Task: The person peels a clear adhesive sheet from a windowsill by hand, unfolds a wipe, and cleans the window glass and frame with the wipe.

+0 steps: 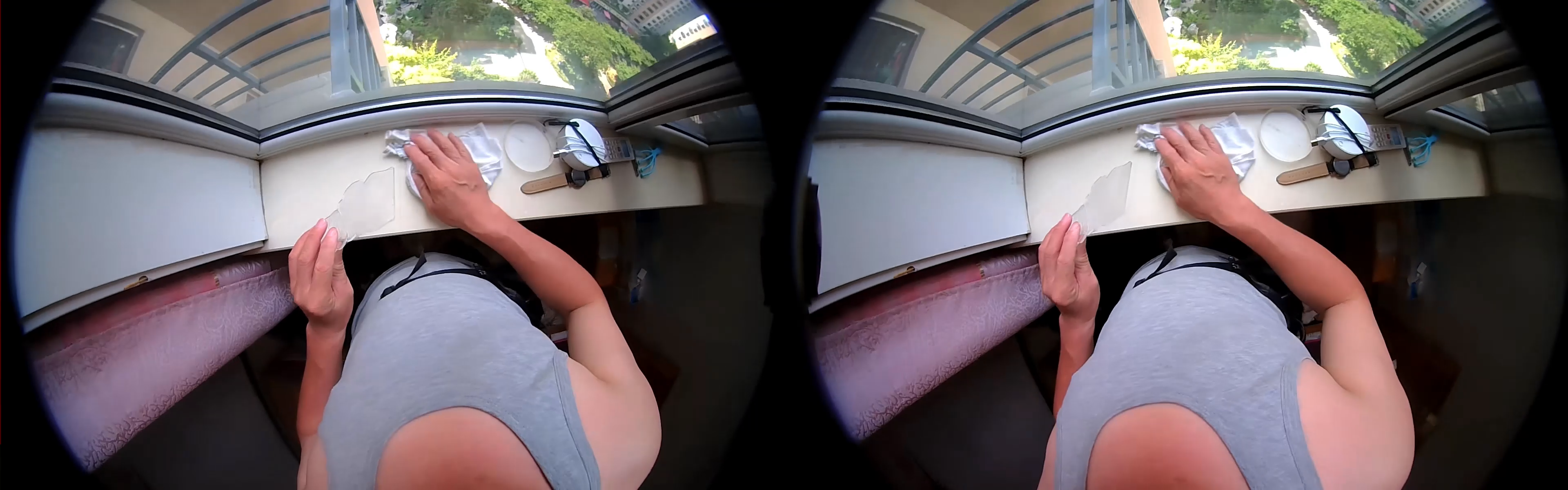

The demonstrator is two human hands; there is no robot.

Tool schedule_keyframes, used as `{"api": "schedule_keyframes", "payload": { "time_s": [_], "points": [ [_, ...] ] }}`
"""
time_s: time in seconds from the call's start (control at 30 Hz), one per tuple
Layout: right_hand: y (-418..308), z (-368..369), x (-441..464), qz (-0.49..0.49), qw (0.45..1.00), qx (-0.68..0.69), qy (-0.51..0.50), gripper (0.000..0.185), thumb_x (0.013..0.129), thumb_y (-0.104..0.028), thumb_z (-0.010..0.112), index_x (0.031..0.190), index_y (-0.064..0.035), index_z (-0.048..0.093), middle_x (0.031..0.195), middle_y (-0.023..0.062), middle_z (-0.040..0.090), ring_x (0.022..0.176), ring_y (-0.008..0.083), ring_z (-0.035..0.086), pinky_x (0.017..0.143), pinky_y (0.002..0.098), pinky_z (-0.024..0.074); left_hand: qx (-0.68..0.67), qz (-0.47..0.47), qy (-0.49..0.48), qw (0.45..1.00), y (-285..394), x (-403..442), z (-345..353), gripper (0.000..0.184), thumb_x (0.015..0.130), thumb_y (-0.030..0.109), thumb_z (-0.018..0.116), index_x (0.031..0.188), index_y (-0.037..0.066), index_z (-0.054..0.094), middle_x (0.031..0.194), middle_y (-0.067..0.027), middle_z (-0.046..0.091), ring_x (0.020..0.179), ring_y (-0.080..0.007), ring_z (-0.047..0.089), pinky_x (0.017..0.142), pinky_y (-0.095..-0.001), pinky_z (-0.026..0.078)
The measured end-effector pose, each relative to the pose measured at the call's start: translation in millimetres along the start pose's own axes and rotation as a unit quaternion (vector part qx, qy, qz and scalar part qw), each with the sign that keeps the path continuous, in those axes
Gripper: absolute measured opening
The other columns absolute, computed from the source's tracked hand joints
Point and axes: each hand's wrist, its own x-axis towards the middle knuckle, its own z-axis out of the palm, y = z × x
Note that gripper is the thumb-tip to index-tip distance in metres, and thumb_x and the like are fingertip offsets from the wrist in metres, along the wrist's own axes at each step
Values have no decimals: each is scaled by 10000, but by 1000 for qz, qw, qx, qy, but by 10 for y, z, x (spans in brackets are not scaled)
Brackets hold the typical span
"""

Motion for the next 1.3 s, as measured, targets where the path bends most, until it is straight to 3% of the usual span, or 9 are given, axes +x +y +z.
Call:
{"api": "schedule_keyframes", "payload": {
  "time_s": [0.1, 0.2, 0.33, 0.47, 0.63, 0.73, 0.93, 1.2, 1.3],
  "points": [
    [-355, 47, 3, -113, 991, 61, -24, 460, 1031, -180, 776, 1458, -20, 723, 1577, 182, 707, 1526, 415, 624, 1303, 588, 474, -2, 12, -4, 1000, 63, 106, 88, 247, 1057, -57, 812, 1304, -49, 824, 1334, -230, 818, 1205, -397, 791, 1042, -473, 654],
    [-242, -85, -224, -208, 966, 140, -64, 331, 1077, -210, 754, 1368, -52, 756, 1533, 143, 727, 1507, 364, 623, 1311, 538, 474, 1, 21, -5, 1000, 84, 200, 154, 241, 1069, -59, 799, 1308, -49, 822, 1361, -230, 813, 1211, -388, 796, 1049, -465, 657],
    [281, -376, -360, -105, 987, 108, -63, 338, 1064, -172, 769, 1386, -72, 770, 1546, 115, 728, 1513, 363, 642, 1300, 535, 488, -5, -8, -2, 1000, 122, 210, 245, 257, 1078, -62, 786, 1331, -32, 820, 1394, -234, 808, 1236, -379, 801, 1049, -450, 667],
    [222, -101, -7, -41, 997, 51, 32, 342, 1046, -160, 765, 1370, -52, 754, 1501, 146, 731, 1457, 383, 657, 1277, 526, 489, -17, -23, -10, 1000, 171, 190, 301, 270, 1090, -69, 769, 1354, -33, 811, 1410, -248, 801, 1244, -383, 807, 1048, -441, 677],
    [-191, 49, -56, -214, 965, 134, -68, 443, 1018, -167, 770, 1449, -68, 751, 1557, 142, 726, 1525, 373, 635, 1324, 529, 473, -42, -26, -6, 999, 196, 238, 390, 267, 1100, -71, 755, 1361, -43, 803, 1431, -256, 793, 1262, -393, 810, 1064, -443, 680],
    [85, -302, -258, -230, 949, 166, -135, 372, 1070, -186, 747, 1425, -75, 767, 1531, 118, 734, 1573, 360, 584, 1347, 515, 435, -37, -34, 4, 999, 160, 206, 376, 264, 1092, -76, 763, 1351, -52, 806, 1434, -257, 793, 1274, -390, 807, 1070, -446, 680],
    [461, -338, -73, -28, 997, 24, -61, 396, 1103, -148, 727, 1490, -61, 716, 1617, 149, 682, 1560, 408, 588, 1327, 569, 447, -31, -38, 45, 998, 102, 113, 283, 257, 1041, -76, 819, 1296, -46, 829, 1330, -234, 839, 1277, -415, 809, 1123, -491, 657],
    [-258, 12, 173, -244, 947, 156, -137, 488, 988, -127, 809, 1462, -52, 718, 1603, 135, 683, 1551, 374, 599, 1323, 544, 468, -5, -57, 65, 996, 195, -16, 139, 231, 1023, -56, 837, 1254, -61, 825, 1299, -227, 847, 1272, -438, 809, 1110, -511, 661],
    [3, -113, 146, -229, 954, 138, -133, 447, 1012, -116, 815, 1450, -85, 730, 1579, 119, 704, 1522, 377, 626, 1302, 545, 488, -19, -67, 85, 994, 121, -110, 83, 230, 1022, -52, 841, 1251, -64, 825, 1288, -228, 849, 1268, -439, 811, 1104, -509, 664]
  ]
}}
